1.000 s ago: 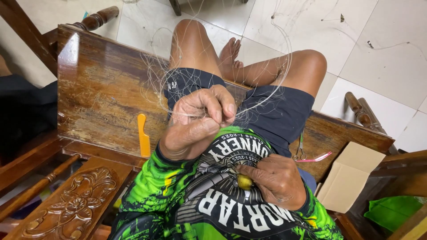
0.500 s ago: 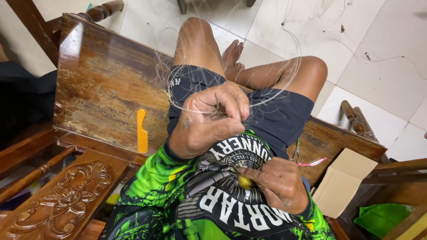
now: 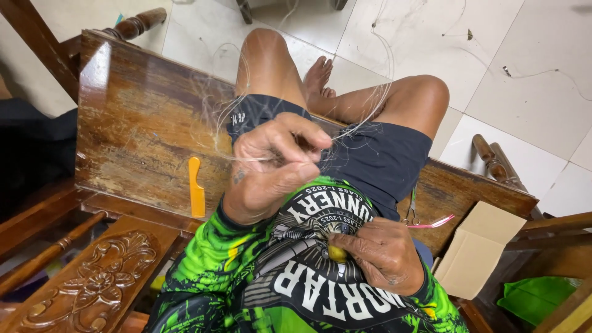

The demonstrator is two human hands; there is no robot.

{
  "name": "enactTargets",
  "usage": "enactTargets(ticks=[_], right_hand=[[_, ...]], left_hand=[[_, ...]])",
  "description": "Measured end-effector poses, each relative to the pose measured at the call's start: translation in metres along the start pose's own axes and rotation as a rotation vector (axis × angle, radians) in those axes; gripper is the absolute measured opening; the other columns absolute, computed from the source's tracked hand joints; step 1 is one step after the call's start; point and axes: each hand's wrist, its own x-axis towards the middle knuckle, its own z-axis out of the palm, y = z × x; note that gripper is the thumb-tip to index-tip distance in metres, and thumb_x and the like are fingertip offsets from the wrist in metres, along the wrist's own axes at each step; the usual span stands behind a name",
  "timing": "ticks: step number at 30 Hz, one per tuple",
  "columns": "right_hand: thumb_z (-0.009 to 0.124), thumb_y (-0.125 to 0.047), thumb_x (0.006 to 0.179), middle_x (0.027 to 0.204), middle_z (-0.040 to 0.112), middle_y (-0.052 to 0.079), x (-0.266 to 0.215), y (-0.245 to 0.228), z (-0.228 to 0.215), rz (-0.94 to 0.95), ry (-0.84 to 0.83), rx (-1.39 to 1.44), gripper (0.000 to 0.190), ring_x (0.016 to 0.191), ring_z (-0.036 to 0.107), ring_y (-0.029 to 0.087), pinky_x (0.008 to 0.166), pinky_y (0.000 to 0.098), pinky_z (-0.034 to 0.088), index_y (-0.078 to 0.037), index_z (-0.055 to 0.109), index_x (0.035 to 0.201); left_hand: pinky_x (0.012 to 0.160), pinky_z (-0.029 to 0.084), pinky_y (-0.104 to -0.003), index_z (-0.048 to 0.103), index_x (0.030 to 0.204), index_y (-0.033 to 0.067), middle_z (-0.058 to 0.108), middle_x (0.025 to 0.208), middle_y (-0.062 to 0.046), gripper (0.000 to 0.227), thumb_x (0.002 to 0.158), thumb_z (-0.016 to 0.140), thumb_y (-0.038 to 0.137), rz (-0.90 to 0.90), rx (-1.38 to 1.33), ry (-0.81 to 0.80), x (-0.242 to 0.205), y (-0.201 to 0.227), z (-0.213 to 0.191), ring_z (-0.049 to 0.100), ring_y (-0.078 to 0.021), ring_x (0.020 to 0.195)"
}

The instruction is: A person sits on a wooden bench untangling a large bundle of fishing line and assembling small connectors onto it.

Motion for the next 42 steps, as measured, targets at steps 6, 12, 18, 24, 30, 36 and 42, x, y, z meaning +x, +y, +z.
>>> enactTargets(ticks=[6,12,18,24,30,36,42], right_hand=[[0.050,-0.020,0.128,0.074,0.065,0.001,0.001,0.002,0.003,-0.004,0.023,-0.005,0.042,0.057,0.059,0.026,0.058,0.0437,0.046,-0.009,0.088,0.142],[0.059,-0.012,0.125,0.074,0.073,0.000,0.000,-0.001,0.006,0.012,0.030,-0.004,0.034,0.056,0.065,0.025,0.058,0.0439,0.050,-0.012,0.087,0.145],[0.061,-0.008,0.122,0.078,0.075,0.000,0.007,-0.005,0.008,-0.012,0.013,-0.047,0.033,0.060,0.068,0.024,0.058,0.0432,0.051,-0.009,0.089,0.140],[0.060,-0.013,0.125,0.078,0.068,0.001,0.008,-0.007,0.010,-0.057,0.004,-0.057,0.033,0.059,0.065,0.029,0.057,0.0476,0.049,-0.009,0.085,0.144],[0.063,-0.009,0.122,0.078,0.069,0.000,0.007,-0.007,0.009,-0.066,-0.002,-0.111,0.033,0.061,0.064,0.029,0.059,0.0480,0.047,-0.010,0.083,0.148],[0.068,-0.021,0.125,0.097,0.090,0.005,0.022,-0.021,-0.020,-0.013,0.006,-0.134,0.036,0.071,0.078,0.027,0.066,0.0466,0.056,-0.005,0.080,0.155],[0.060,-0.024,0.128,0.090,0.077,0.007,0.016,-0.004,-0.033,0.066,-0.049,-0.172,0.045,0.072,0.070,0.031,0.067,0.0490,0.053,-0.004,0.072,0.167]], left_hand=[[0.094,0.054,-0.035,0.074,0.113,0.0136,0.086,0.118,-0.010,0.018,0.112,0.085,-0.001,-0.029,-0.407,-0.088,0.006,0.018,0.005,0.072,-0.0192,0.101],[0.081,0.056,-0.030,0.058,0.127,0.0080,0.074,0.114,-0.016,0.019,0.118,0.071,-0.001,-0.058,-0.269,-0.094,0.005,0.014,0.002,0.065,-0.0186,0.091],[0.093,0.061,-0.029,0.076,0.147,-0.0052,0.077,0.104,-0.011,0.032,0.120,0.080,0.012,-0.278,-0.020,-0.014,0.007,0.022,0.000,0.073,-0.0175,0.097],[0.085,0.063,-0.027,0.081,0.119,0.0019,0.074,0.112,-0.010,0.011,0.117,0.084,0.012,-0.251,0.155,-0.008,0.020,0.029,-0.001,0.074,-0.0159,0.091],[0.087,0.061,-0.026,0.082,0.118,0.0039,0.075,0.120,-0.010,0.010,0.115,0.084,0.013,-0.259,0.303,-0.024,0.022,0.035,-0.002,0.071,-0.0152,0.099],[0.108,0.065,-0.033,0.083,0.122,0.0090,0.082,0.119,-0.006,0.014,0.121,0.079,0.022,-0.164,0.539,-0.073,0.025,0.044,0.004,0.079,-0.0181,0.114],[0.117,0.078,-0.053,0.074,0.128,0.0017,0.087,0.121,-0.030,0.007,0.125,0.073,0.008,-0.144,-0.075,0.043,0.020,0.025,-0.001,0.090,-0.0464,0.129]])
